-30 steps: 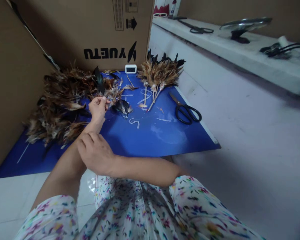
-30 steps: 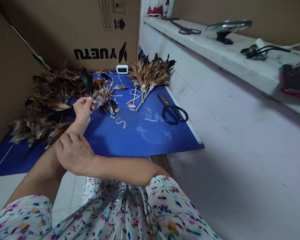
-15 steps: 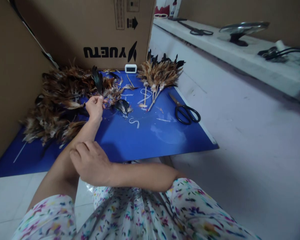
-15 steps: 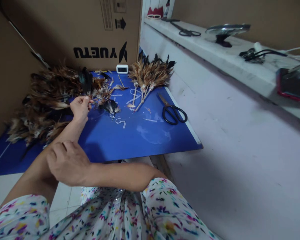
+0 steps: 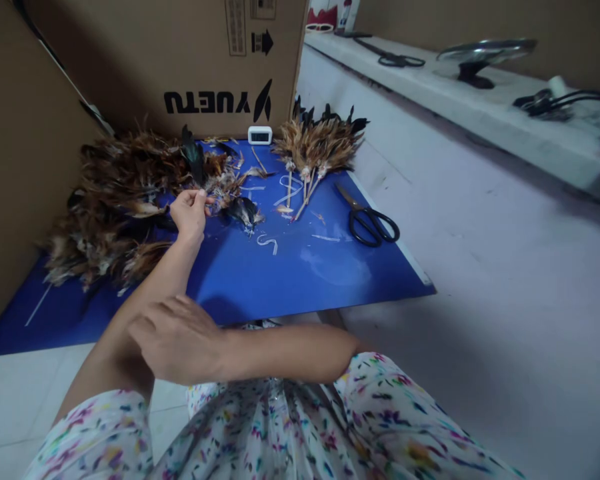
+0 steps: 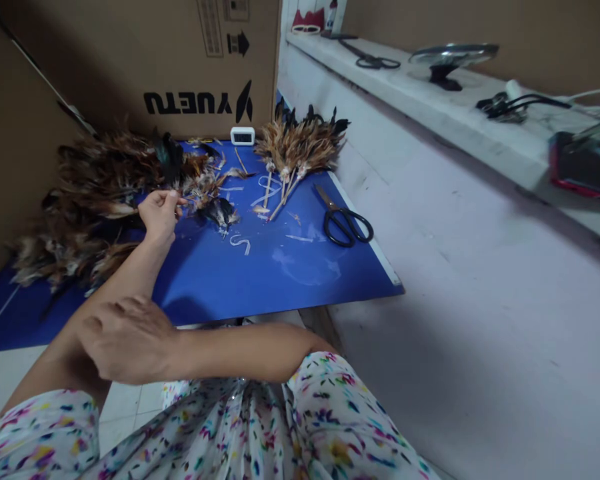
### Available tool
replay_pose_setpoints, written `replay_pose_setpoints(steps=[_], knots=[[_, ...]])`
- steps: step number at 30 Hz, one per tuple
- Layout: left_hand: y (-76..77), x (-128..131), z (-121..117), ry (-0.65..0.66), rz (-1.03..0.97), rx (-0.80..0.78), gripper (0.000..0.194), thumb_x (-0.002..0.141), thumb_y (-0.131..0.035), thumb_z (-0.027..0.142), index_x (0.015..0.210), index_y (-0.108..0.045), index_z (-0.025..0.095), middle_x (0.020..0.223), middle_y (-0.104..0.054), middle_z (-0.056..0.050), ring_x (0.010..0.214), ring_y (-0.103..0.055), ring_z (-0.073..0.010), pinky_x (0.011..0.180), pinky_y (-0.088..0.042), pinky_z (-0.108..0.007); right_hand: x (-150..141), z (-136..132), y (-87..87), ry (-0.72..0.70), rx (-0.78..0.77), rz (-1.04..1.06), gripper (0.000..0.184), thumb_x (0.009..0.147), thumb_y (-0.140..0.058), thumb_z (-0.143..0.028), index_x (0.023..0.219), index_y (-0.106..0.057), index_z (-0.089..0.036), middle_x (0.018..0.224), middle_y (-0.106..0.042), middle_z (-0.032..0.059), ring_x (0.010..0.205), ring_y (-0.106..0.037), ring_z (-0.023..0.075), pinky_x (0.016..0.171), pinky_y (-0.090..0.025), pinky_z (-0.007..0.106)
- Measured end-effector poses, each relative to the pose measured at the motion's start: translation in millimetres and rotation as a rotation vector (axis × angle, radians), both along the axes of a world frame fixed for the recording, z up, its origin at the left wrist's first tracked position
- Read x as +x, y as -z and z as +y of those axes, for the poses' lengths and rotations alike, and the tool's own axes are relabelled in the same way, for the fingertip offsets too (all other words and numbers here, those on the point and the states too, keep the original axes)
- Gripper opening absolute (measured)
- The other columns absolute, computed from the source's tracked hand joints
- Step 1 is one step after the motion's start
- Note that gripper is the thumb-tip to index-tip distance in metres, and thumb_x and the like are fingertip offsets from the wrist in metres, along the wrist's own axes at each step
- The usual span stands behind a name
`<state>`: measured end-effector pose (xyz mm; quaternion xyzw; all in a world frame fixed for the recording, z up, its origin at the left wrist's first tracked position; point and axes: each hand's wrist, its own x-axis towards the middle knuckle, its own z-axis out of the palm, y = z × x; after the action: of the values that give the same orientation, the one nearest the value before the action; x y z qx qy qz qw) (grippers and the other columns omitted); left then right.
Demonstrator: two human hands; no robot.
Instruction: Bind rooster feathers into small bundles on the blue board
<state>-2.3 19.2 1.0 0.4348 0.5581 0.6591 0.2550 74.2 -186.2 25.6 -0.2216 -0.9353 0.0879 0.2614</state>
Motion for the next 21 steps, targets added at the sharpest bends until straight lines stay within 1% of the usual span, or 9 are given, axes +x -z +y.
replay_pose_setpoints(steps=[3,4,8,10,13,15,17,19,21], knots=[[0.5,0,1,0.0,-0.002,-0.007,0.017,0.086,-0.061,0.015,0.07,-0.057,0.017,0.062,-0.065,0.001,0.039,-0.044,-0.0051,0.041,-0.035,-0.018,1,4,-0.5,0.148,0.009,0.037,0.026,0.093,-0.042,-0.015,0.111,-0.059,-0.01,0.113,-0.061,0.0127,0.099,-0.053,0.0254,0.081,-0.047,0.037],[0.5,0,1,-0.003,-0.002,-0.011,0.017,0.086,-0.061,0.015,0.07,-0.057,0.017,0.062,-0.065,0.002,0.039,-0.044,-0.0049,0.041,-0.035,-0.018,1,4,0.4,0.16,0.015,0.042,0.026,0.093,-0.041,-0.014,0.109,-0.06,-0.01,0.114,-0.06,0.0134,0.1,-0.053,0.0259,0.082,-0.046,0.038],[-1.5,1,-1,-0.001,-0.008,-0.01,0.017,0.087,-0.06,0.016,0.07,-0.057,0.017,0.062,-0.065,0.002,0.04,-0.043,-0.0052,0.041,-0.035,-0.019,0,3,4.2,0.008,0.015,-0.005,0.024,0.093,-0.04,-0.016,0.104,-0.061,-0.012,0.103,-0.06,0.0109,0.085,-0.054,0.0228,0.078,-0.047,0.037],[-3.0,1,-2,0.006,-0.014,-0.002,0.017,0.088,-0.06,0.016,0.071,-0.057,0.016,0.063,-0.066,0.001,0.04,-0.044,-0.0058,0.042,-0.035,-0.02,2,3,3.5,0.045,0.008,-0.006,0.023,0.093,-0.042,-0.017,0.108,-0.06,-0.013,0.106,-0.06,0.0105,0.087,-0.054,0.0229,0.076,-0.048,0.037],[-4.5,1,-3,0.006,-0.004,-0.007,0.018,0.088,-0.06,0.014,0.07,-0.057,0.016,0.063,-0.065,0.001,0.04,-0.044,-0.0057,0.042,-0.034,-0.021,9,4,-2.1,0.168,0.001,0.01,0.026,0.092,-0.045,-0.015,0.113,-0.059,-0.011,0.115,-0.059,0.0132,0.101,-0.054,0.0256,0.082,-0.05,0.039],[-4.8,1,-3,0.009,0.007,-0.017,0.018,0.088,-0.06,0.014,0.07,-0.058,0.016,0.062,-0.064,0.002,0.04,-0.044,-0.0053,0.043,-0.035,-0.021,14,6,-7.4,0.089,-0.045,-0.021,0.024,0.091,-0.046,-0.013,0.11,-0.061,-0.01,0.115,-0.061,0.0138,0.1,-0.057,0.0251,0.083,-0.051,0.039],[-4.5,1,-2,0.011,0.007,-0.02,0.017,0.089,-0.059,0.014,0.072,-0.058,0.015,0.062,-0.065,0.002,0.04,-0.044,-0.005,0.044,-0.035,-0.021,17,10,-12.8,-0.096,-0.189,-0.03,0.021,0.09,-0.048,-0.013,0.104,-0.063,-0.012,0.109,-0.066,0.011,0.095,-0.061,0.0216,0.082,-0.053,0.035],[-3.9,2,-2,0.012,0.007,-0.014,0.016,0.089,-0.059,0.015,0.073,-0.058,0.015,0.063,-0.065,0.002,0.04,-0.044,-0.0051,0.044,-0.034,-0.021,16,18,-17.3,-0.246,-0.468,0.042,0.02,0.09,-0.052,-0.013,0.106,-0.063,-0.014,0.107,-0.07,0.0057,0.093,-0.066,0.0152,0.082,-0.054,0.027],[-3.6,2,-2,0.02,0.019,0.0,0.016,0.089,-0.06,0.015,0.073,-0.058,0.016,0.063,-0.066,0.002,0.041,-0.045,-0.0054,0.043,-0.034,-0.021,15,30,-20.5,-0.256,-0.73,0.119,0.026,0.092,-0.056,-0.02,0.116,-0.06,-0.013,0.107,-0.072,0.0041,0.09,-0.068,0.0111,0.08,-0.054,0.021]])
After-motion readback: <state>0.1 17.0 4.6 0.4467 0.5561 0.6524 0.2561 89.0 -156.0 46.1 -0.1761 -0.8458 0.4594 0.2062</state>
